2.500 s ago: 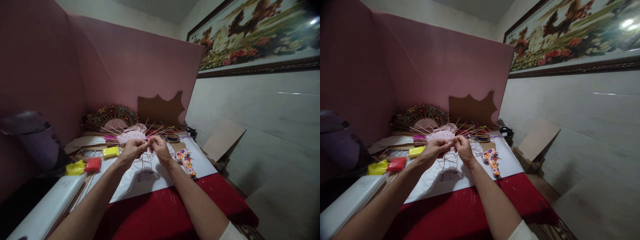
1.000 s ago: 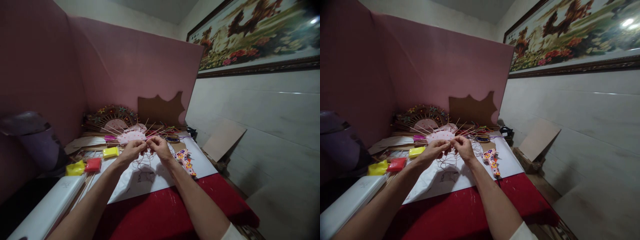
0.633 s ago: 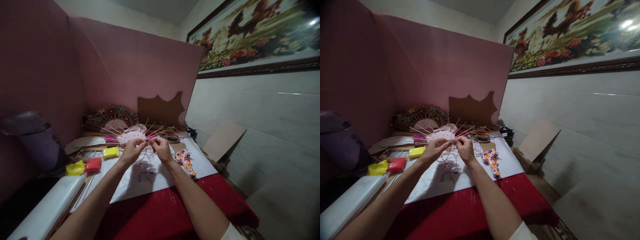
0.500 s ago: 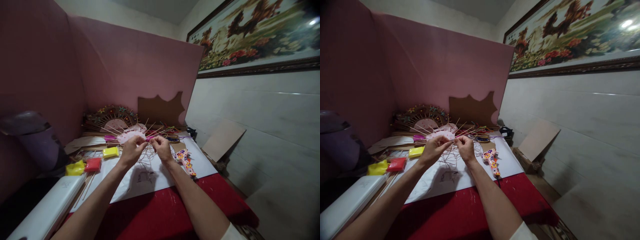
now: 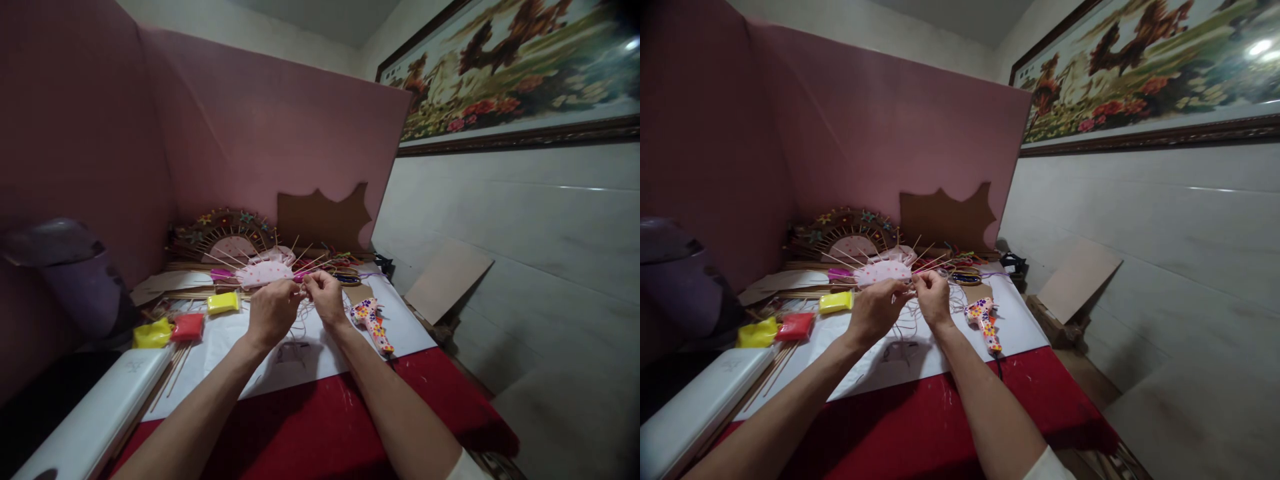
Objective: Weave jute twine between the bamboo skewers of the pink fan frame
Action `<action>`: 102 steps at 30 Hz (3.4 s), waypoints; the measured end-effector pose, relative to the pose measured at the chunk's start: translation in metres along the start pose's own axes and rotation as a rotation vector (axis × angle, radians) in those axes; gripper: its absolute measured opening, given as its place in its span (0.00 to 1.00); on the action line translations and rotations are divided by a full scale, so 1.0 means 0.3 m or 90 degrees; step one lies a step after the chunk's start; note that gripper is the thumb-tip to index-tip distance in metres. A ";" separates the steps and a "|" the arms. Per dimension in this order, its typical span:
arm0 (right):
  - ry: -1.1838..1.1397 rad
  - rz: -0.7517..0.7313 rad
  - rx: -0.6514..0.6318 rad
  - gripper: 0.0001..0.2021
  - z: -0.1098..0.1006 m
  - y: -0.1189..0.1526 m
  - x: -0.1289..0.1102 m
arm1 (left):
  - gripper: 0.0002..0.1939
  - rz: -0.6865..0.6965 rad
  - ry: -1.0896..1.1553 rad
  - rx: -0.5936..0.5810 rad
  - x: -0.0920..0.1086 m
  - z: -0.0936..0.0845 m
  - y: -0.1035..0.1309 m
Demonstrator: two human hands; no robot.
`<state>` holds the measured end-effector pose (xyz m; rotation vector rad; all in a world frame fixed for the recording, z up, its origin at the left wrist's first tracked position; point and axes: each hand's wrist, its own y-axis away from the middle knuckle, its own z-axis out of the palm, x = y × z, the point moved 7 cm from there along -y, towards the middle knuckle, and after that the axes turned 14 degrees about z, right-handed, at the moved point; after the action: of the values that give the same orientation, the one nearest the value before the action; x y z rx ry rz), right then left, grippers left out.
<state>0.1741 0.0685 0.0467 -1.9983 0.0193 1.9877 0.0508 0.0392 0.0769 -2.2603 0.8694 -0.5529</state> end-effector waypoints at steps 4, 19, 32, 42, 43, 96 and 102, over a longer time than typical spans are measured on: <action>-0.008 0.002 -0.021 0.13 0.007 -0.001 0.003 | 0.05 -0.073 0.098 -0.001 -0.035 0.021 0.006; 0.051 -0.015 -0.081 0.14 0.030 -0.003 0.006 | 0.06 -0.094 0.234 -0.048 -0.062 0.053 -0.003; -0.030 0.052 -0.191 0.18 0.044 -0.006 0.018 | 0.06 -0.139 0.408 0.005 -0.137 0.090 0.000; -0.151 0.016 -0.335 0.13 0.082 0.050 -0.039 | 0.15 -0.175 0.490 -0.089 -0.165 0.144 0.016; -0.158 0.027 -0.334 0.13 0.082 0.049 -0.034 | 0.16 -0.182 0.495 -0.078 -0.166 0.138 0.015; 0.167 -0.071 -0.032 0.11 0.016 0.038 -0.022 | 0.04 -0.250 0.429 0.018 -0.074 0.059 0.016; 0.253 -0.111 0.005 0.09 0.009 0.043 -0.036 | 0.14 -0.343 0.613 -0.223 -0.058 0.171 0.066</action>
<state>0.1682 0.0547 0.0545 -2.2710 -0.0537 1.4621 0.0598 0.0614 0.0244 -2.5203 0.7920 -1.9682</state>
